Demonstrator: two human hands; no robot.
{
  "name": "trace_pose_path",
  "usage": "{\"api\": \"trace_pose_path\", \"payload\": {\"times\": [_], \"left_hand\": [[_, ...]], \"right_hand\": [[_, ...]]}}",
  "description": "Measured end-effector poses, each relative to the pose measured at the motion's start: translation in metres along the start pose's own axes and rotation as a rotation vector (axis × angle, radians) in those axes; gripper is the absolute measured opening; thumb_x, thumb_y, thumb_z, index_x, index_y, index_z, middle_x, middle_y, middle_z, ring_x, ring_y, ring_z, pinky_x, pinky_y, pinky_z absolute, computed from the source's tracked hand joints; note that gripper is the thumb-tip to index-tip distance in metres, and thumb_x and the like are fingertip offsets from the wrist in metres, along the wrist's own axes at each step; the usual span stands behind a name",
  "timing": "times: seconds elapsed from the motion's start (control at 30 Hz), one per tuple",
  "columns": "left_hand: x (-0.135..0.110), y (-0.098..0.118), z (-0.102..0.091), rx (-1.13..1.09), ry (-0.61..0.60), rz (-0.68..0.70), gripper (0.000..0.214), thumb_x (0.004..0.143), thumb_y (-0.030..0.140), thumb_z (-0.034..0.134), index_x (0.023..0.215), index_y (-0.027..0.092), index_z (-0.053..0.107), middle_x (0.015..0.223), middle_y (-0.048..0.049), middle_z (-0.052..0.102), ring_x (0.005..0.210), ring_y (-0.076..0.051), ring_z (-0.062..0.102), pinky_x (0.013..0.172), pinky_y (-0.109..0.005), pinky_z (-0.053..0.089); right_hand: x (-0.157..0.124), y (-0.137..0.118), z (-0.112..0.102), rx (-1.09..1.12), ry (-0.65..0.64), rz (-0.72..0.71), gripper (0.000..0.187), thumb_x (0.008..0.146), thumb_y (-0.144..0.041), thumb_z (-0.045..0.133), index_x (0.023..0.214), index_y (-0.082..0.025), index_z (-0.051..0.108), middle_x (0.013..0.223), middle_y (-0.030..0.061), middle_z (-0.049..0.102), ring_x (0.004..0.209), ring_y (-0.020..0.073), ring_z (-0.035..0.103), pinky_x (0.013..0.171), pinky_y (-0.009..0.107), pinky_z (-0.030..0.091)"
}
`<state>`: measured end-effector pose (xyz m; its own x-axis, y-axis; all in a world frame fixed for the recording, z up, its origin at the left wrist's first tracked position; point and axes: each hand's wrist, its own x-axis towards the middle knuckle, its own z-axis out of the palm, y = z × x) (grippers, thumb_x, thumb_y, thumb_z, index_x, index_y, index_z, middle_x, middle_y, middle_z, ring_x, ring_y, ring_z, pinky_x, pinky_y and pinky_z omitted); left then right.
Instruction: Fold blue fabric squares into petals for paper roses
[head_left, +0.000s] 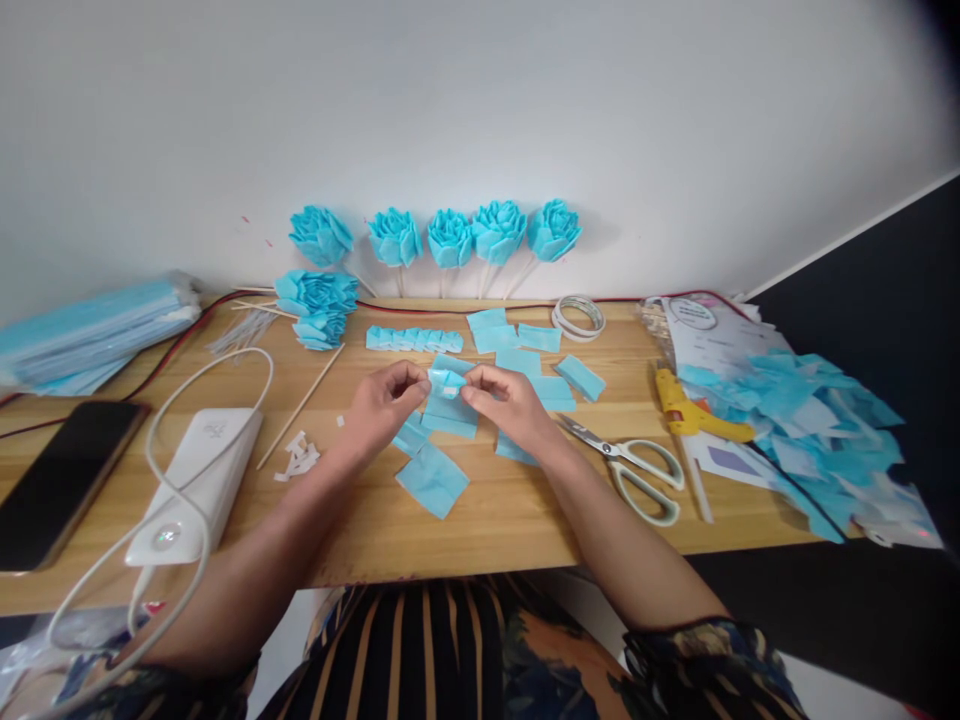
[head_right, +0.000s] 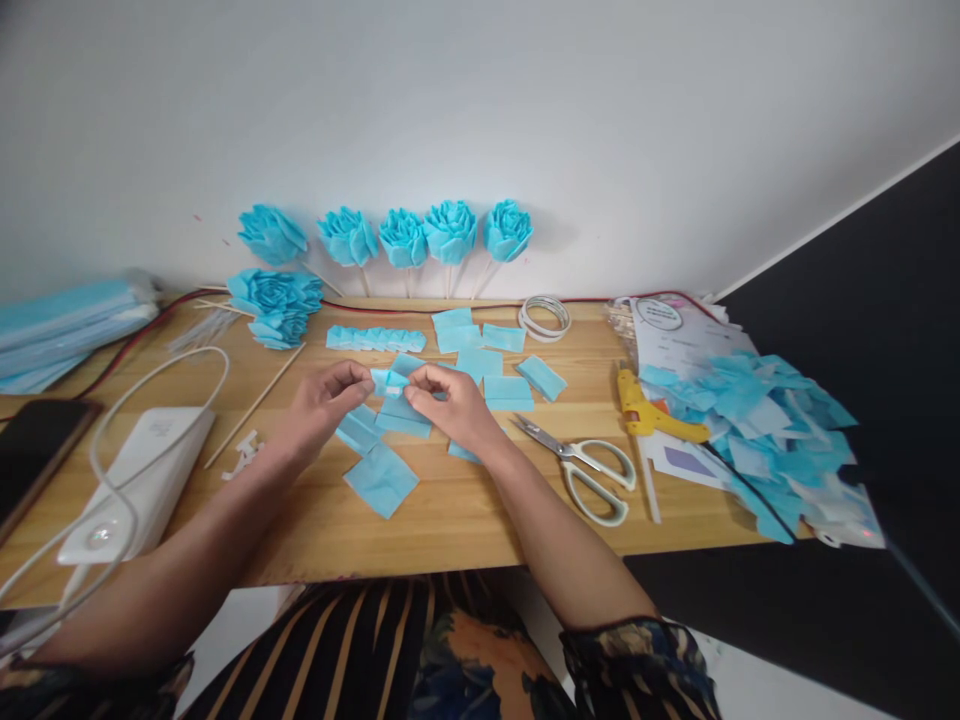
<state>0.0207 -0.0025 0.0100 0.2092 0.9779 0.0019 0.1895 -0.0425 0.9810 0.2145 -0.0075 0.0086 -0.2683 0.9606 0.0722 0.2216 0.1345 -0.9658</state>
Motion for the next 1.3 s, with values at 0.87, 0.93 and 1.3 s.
{"api": "trace_pose_path", "payload": {"times": [0.87,0.93,1.3], "left_hand": [[-0.015,0.001,0.019,0.337,0.140,0.375,0.014,0.086,0.023,0.059,0.079,0.015,0.069,0.058,0.0031,0.054,0.053,-0.009,0.044,0.053,-0.022,0.034],[-0.014,-0.003,0.020,0.346,0.154,0.361,0.015,0.086,0.023,0.059,0.081,0.015,0.070,0.058,0.0033,0.053,0.052,-0.009,0.043,0.051,-0.022,0.033],[-0.012,-0.008,0.020,0.357,0.215,0.294,0.018,0.085,0.026,0.061,0.088,0.016,0.075,0.053,0.0052,0.044,0.050,-0.009,0.038,0.048,-0.022,0.029]], "right_hand": [[0.000,0.010,0.012,-0.112,0.232,-0.077,0.015,0.080,-0.031,0.059,0.070,-0.020,0.056,0.064,-0.0030,0.053,0.064,0.0128,0.049,0.065,0.026,0.041],[-0.001,0.009,0.013,-0.119,0.239,-0.091,0.014,0.080,-0.030,0.060,0.070,-0.020,0.057,0.064,-0.0027,0.053,0.064,0.0132,0.050,0.064,0.026,0.042],[-0.002,0.008,0.016,-0.130,0.225,-0.142,0.014,0.081,-0.029,0.060,0.070,-0.020,0.058,0.064,-0.0025,0.056,0.063,0.0126,0.052,0.064,0.026,0.043]]}}
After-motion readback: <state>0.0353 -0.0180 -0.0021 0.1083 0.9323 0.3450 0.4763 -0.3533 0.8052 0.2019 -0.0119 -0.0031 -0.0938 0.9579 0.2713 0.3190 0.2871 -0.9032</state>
